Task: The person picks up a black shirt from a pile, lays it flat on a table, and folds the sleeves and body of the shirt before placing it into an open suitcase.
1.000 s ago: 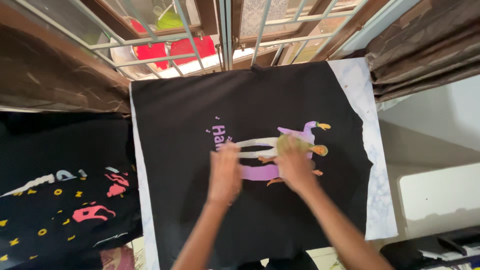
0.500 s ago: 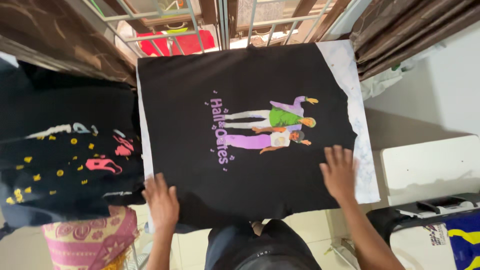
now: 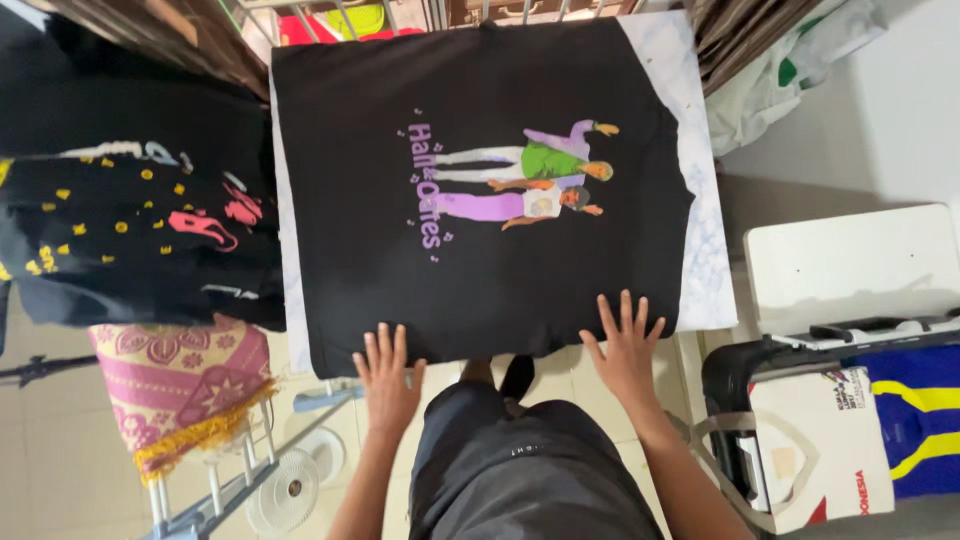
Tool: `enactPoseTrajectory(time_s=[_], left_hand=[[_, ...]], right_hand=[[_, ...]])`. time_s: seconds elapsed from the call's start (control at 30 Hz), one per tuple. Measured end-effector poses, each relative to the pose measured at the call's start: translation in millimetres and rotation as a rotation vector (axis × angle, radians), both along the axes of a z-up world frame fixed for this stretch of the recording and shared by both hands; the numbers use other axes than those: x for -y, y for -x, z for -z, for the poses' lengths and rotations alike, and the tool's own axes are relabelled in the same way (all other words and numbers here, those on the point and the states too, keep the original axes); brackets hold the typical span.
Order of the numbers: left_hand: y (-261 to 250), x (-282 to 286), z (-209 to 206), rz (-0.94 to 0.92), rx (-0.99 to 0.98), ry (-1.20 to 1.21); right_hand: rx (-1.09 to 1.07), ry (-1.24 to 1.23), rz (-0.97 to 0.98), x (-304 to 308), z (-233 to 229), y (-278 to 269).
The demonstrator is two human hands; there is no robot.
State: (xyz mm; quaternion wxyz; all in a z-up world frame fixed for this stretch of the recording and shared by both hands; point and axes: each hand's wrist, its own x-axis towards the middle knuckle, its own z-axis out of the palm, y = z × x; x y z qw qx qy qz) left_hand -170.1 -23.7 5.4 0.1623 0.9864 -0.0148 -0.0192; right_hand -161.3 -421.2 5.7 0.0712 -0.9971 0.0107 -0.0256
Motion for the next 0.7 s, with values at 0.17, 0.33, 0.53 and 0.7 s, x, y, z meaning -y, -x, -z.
enactPoseTrajectory(time_s=[0.17, 0.33, 0.53, 0.7], left_hand=[[15, -44, 7, -0.021, -0.011, -0.157], [17, -41, 3, -0.013, -0.043, -0.133], [14, 27, -9, 0.119, 0.104, 0.107], [8, 77, -12, 0.201, 0.116, 0.212]], right_hand=[[0.017, -0.054, -0.082, 21, 14, 13], [0.013, -0.061, -0.082, 21, 13, 17], [0.155, -0.122, -0.193, -23, -5, 11], [0.15, -0.301, -0.544, -89, -18, 2]])
